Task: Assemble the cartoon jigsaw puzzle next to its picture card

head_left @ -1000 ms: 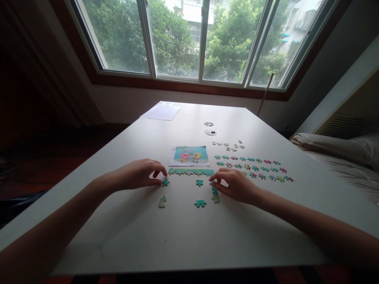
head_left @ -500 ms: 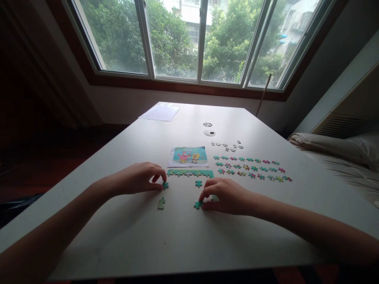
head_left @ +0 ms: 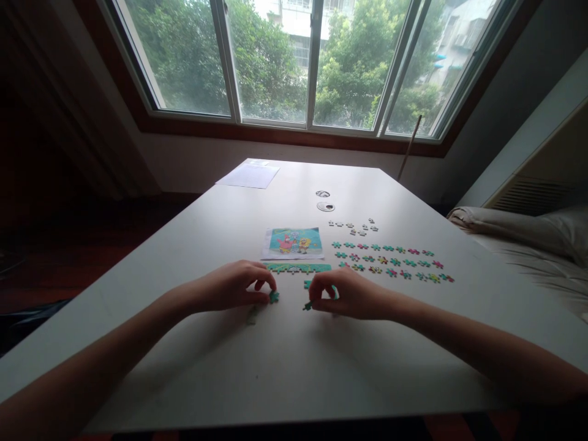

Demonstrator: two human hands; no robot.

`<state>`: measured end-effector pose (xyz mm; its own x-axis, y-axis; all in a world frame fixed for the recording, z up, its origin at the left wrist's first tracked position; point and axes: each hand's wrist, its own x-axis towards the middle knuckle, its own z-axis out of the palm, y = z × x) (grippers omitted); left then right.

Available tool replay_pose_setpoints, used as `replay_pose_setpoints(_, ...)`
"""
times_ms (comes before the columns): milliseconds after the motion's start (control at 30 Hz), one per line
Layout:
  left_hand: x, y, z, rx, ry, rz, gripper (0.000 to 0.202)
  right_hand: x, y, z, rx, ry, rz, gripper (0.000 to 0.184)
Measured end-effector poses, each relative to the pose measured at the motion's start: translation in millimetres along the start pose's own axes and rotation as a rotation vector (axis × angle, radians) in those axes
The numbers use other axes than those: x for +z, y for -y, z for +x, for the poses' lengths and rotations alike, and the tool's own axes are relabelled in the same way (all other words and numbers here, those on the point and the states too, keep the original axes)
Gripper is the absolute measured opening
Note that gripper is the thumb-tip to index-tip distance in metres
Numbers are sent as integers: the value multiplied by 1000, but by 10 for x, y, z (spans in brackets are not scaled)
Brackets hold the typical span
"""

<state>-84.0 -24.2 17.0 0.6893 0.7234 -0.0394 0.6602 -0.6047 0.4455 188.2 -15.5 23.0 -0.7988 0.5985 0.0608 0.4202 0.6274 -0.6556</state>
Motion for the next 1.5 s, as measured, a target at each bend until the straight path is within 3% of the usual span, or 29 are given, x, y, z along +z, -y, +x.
replay_pose_setpoints(167, 123, -99, 34, 82, -50, 29, 21, -1, -59, 28, 75, -76, 95, 10)
replay_pose_setpoints(433, 94, -127, 22, 159, -76, 44, 17, 98, 19, 87, 118, -154, 123, 11)
replay_pose_setpoints(800, 75, -154, 24, 171, -66, 53, 19, 193, 44, 212, 151, -114, -12, 11)
replay_pose_setpoints(1067, 66, -179, 21, 160, -56, 46, 19, 192, 121, 199, 96, -124, -283, 8)
replay_pose_setpoints(1500, 58, -211, 18, 171, -25, 23, 20, 225, 63, 181, -26, -150, -330, 9)
